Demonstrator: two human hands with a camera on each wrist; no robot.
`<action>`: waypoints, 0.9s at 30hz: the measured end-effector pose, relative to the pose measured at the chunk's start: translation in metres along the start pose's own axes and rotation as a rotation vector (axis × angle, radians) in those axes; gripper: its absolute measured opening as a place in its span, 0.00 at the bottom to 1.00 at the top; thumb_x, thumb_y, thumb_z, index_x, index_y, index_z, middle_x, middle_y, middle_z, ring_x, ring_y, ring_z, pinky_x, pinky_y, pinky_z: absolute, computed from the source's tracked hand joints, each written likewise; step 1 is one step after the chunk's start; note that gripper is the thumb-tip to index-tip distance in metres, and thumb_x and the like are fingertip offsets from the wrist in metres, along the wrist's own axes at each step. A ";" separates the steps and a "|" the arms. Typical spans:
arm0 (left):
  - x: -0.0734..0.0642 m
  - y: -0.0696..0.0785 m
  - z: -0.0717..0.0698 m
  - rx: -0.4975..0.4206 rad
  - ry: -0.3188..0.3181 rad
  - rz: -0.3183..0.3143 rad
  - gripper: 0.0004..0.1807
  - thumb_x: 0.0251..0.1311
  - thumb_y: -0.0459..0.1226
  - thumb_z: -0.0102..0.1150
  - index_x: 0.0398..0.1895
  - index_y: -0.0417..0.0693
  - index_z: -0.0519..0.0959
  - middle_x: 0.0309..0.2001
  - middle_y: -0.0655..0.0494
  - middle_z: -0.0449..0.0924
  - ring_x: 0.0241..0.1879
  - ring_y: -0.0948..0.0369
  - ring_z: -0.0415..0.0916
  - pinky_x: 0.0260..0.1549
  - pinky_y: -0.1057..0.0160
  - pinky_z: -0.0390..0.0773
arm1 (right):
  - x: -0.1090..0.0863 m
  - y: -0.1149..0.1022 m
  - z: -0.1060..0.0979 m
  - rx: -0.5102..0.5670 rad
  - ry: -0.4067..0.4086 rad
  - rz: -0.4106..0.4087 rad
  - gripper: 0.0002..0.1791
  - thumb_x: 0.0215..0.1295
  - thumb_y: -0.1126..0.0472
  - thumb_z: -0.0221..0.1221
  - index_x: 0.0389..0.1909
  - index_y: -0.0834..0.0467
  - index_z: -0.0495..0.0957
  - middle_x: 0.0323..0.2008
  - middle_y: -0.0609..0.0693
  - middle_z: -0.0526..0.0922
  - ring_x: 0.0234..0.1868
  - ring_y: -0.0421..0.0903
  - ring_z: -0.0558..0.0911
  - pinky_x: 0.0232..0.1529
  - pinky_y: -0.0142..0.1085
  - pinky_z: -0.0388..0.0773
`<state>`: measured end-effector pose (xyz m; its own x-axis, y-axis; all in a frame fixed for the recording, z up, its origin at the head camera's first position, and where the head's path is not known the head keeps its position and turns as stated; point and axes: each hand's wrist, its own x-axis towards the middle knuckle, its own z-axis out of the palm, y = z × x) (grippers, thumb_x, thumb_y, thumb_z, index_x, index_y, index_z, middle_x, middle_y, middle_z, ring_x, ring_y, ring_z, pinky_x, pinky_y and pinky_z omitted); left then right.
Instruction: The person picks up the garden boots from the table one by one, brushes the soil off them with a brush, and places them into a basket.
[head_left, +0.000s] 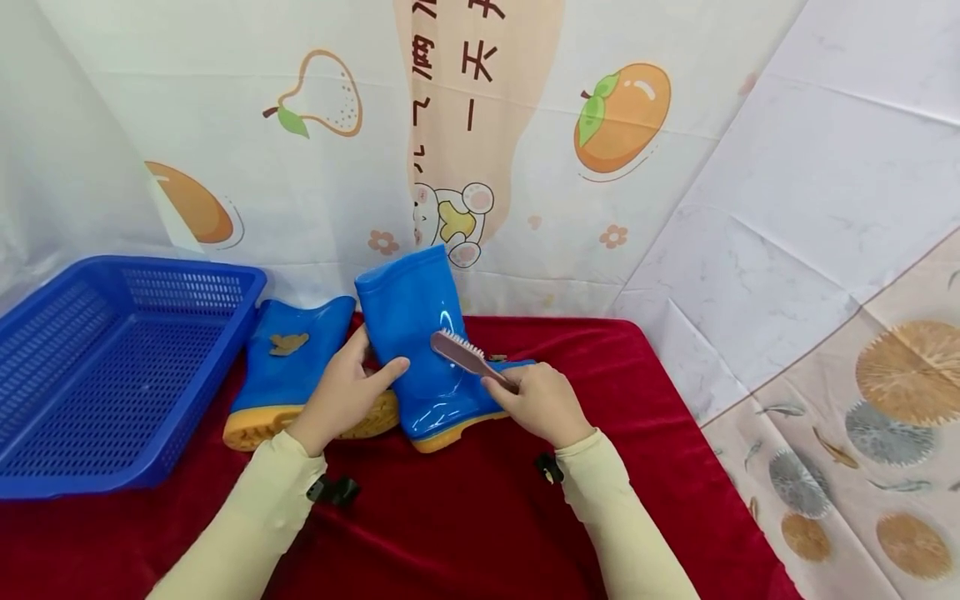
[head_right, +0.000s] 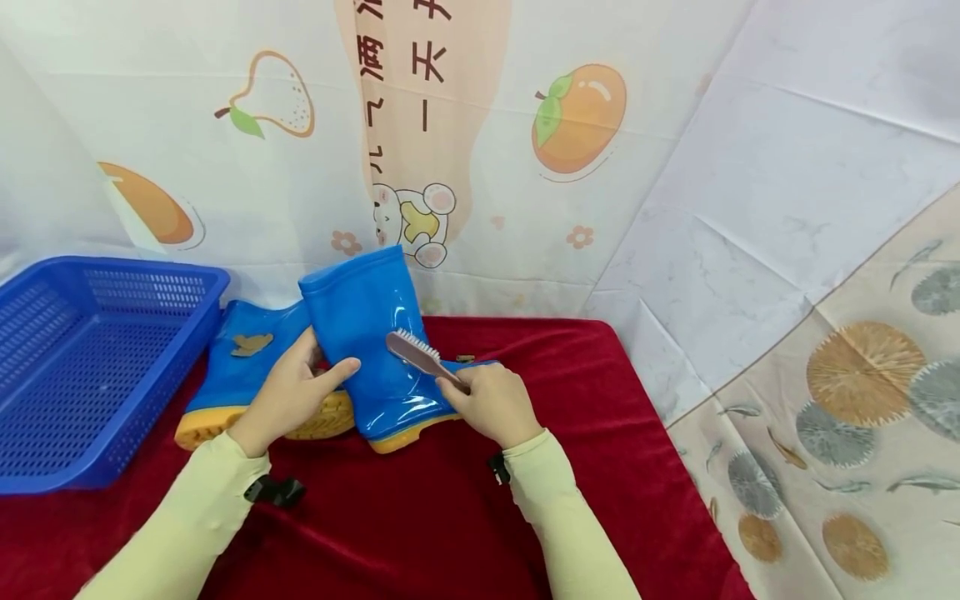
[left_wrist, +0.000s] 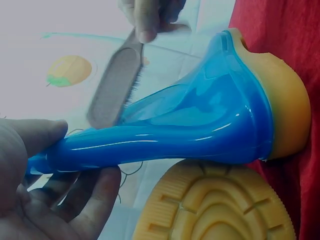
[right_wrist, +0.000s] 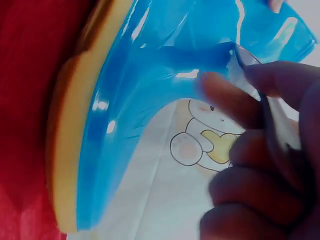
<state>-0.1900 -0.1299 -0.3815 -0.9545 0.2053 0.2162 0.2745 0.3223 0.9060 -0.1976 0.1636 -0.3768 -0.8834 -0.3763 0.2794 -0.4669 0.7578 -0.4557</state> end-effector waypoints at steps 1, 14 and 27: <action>0.000 0.000 0.000 -0.004 -0.003 -0.001 0.44 0.74 0.47 0.60 0.84 0.48 0.48 0.76 0.41 0.64 0.71 0.38 0.67 0.61 0.35 0.74 | 0.001 0.001 0.000 0.007 0.027 -0.019 0.24 0.70 0.50 0.66 0.13 0.47 0.73 0.10 0.39 0.63 0.15 0.37 0.63 0.16 0.29 0.57; 0.000 0.006 0.002 0.024 -0.072 0.011 0.45 0.72 0.49 0.62 0.83 0.48 0.50 0.74 0.43 0.67 0.68 0.40 0.73 0.59 0.38 0.77 | 0.003 -0.004 0.001 0.120 0.435 -0.197 0.18 0.65 0.64 0.66 0.18 0.51 0.70 0.14 0.40 0.64 0.15 0.35 0.60 0.15 0.31 0.56; -0.002 0.004 0.015 -0.015 0.017 0.018 0.40 0.73 0.45 0.61 0.81 0.44 0.54 0.71 0.41 0.71 0.64 0.41 0.76 0.58 0.39 0.79 | 0.003 -0.005 0.005 0.051 0.506 -0.183 0.24 0.67 0.62 0.63 0.15 0.50 0.61 0.11 0.40 0.60 0.12 0.35 0.56 0.13 0.29 0.50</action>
<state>-0.1848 -0.1149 -0.3842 -0.9512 0.1957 0.2388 0.2904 0.3047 0.9071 -0.1985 0.1562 -0.3785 -0.6636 -0.1864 0.7245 -0.6237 0.6726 -0.3982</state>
